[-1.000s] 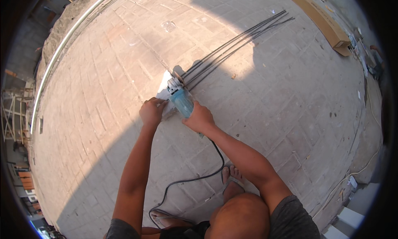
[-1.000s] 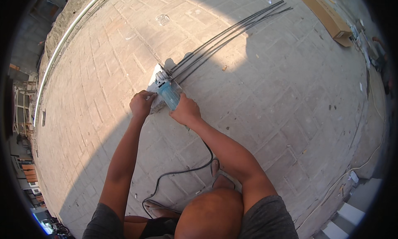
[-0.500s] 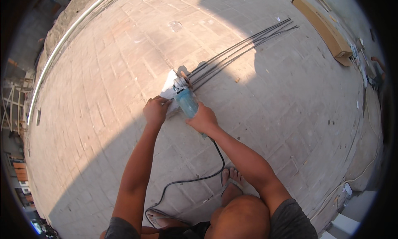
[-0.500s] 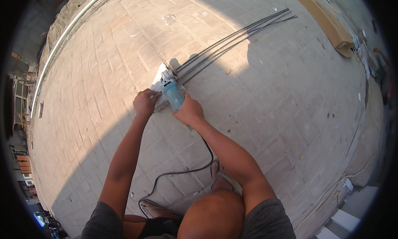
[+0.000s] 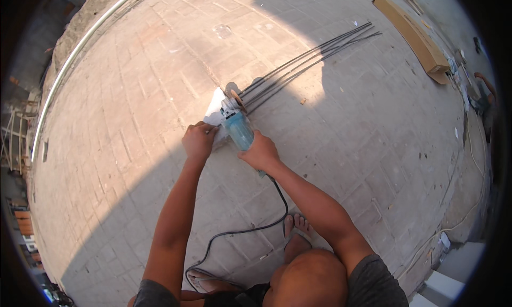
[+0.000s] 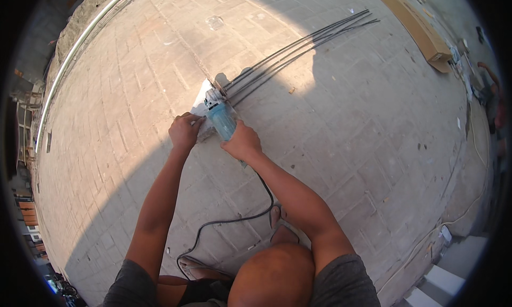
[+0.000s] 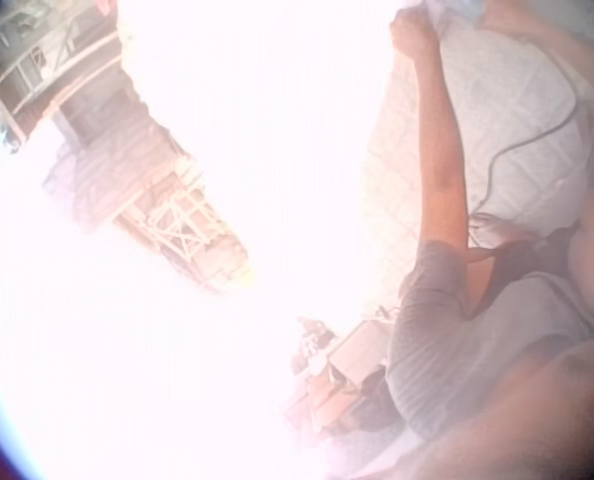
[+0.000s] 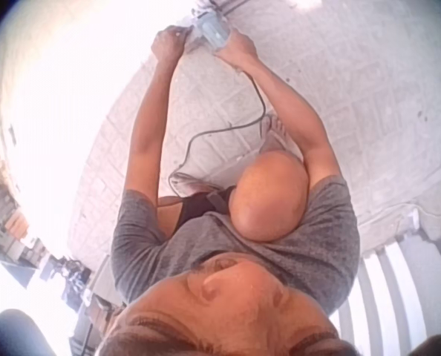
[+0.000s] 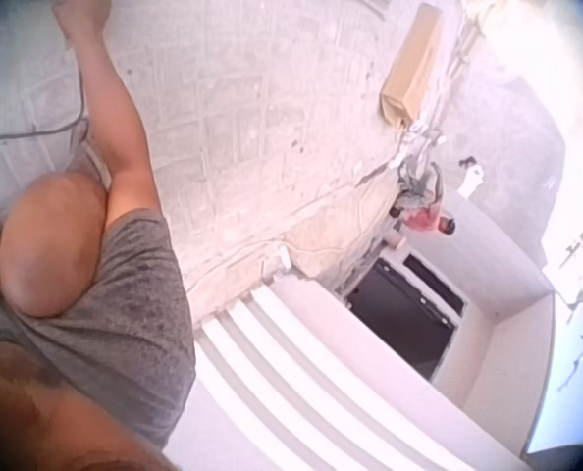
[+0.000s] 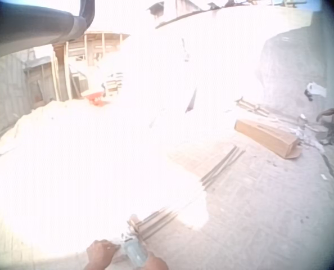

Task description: The person measures a metal rod using a triangular block, then uses an angle grinder to cut the rod while holding it against the block on the floor.

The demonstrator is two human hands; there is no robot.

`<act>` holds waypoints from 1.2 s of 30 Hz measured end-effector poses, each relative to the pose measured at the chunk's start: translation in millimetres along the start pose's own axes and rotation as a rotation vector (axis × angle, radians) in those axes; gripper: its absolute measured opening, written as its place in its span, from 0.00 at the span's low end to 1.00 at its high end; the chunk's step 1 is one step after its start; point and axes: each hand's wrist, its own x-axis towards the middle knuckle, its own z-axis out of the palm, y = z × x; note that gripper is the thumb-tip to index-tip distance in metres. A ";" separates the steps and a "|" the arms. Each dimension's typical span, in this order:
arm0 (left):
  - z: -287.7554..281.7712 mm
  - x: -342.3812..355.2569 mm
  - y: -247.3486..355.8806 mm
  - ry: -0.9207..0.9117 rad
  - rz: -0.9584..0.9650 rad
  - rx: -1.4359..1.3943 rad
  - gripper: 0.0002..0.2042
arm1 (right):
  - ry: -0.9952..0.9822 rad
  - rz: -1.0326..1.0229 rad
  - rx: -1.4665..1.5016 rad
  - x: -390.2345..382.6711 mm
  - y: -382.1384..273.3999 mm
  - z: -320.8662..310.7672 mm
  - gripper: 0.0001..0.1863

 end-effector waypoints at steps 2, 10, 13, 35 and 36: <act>0.4 -0.1 -0.7 0.002 -0.002 -0.001 0.11 | -0.010 -0.012 0.017 0.3 -0.1 0.4 0.43; 0.2 1.0 -0.8 -0.020 -0.004 0.010 0.11 | -0.055 0.005 0.026 2.2 2.2 0.3 0.43; -0.6 0.7 1.3 -0.031 -0.019 0.030 0.11 | -0.013 -0.015 0.053 2.0 2.6 1.7 0.40; 0.2 -1.1 -1.0 0.016 0.005 0.005 0.10 | -0.040 -0.022 0.003 4.2 0.1 3.0 0.39; 0.3 -1.1 -1.1 0.017 0.004 0.005 0.09 | -0.033 -0.004 -0.011 4.2 -0.1 3.3 0.39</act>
